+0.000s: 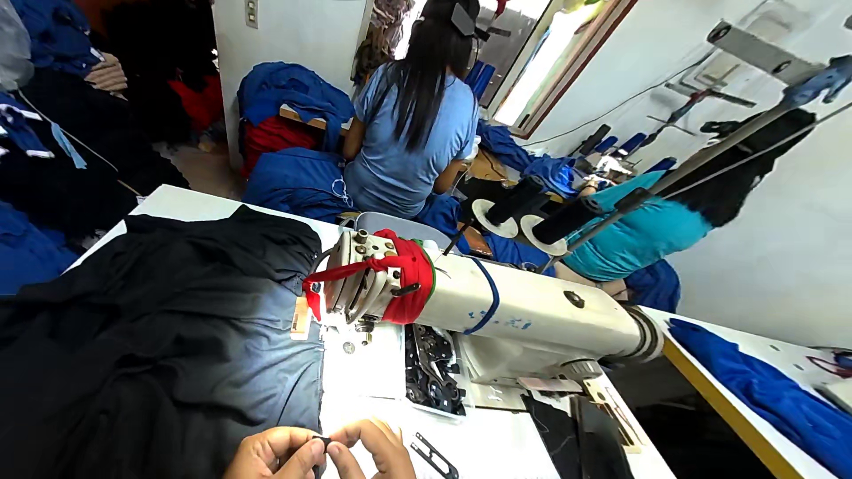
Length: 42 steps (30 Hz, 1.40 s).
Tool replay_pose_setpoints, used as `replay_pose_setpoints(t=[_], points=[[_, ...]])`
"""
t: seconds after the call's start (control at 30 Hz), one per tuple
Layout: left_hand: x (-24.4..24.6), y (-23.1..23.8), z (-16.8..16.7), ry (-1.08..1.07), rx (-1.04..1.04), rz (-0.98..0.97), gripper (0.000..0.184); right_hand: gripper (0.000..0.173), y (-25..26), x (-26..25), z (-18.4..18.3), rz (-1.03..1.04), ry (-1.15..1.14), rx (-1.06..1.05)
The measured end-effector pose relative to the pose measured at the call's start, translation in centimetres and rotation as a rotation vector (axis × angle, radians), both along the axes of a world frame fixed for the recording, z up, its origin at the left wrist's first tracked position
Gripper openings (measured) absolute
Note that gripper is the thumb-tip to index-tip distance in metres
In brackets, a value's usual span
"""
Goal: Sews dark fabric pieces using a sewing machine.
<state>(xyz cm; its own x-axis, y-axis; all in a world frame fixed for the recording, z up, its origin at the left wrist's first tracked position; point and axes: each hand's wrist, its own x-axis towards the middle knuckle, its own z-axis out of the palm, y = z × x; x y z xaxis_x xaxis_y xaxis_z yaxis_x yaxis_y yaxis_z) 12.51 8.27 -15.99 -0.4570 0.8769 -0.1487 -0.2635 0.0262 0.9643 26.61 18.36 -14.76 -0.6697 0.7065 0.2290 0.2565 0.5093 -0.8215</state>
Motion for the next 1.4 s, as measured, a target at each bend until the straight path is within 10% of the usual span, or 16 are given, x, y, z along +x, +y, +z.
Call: replay_pose_setpoints(t=[0.3, 0.47, 0.63, 1.4], points=[[-0.4, 0.0, 0.1, 0.074, -0.017, -0.042, 0.009, 0.009, 0.0, -0.1, -0.2, 0.007, 0.011, 0.007], [-5.4, 5.5, -2.5, 1.012, 0.065, 0.116, 0.026, 0.011, 2.4, -1.0, -0.2, -0.089, 0.087, -0.304], [-8.4, 9.2, -5.3, 1.375, 0.083, -0.089, 0.030, 0.019, 7.2, -4.5, -0.7, -0.205, 0.231, -0.772], [-7.2, 7.8, -6.1, 1.406, -0.173, -0.084, 0.054, 0.030, 9.7, -10.5, -3.2, -0.226, -0.294, -0.449]])
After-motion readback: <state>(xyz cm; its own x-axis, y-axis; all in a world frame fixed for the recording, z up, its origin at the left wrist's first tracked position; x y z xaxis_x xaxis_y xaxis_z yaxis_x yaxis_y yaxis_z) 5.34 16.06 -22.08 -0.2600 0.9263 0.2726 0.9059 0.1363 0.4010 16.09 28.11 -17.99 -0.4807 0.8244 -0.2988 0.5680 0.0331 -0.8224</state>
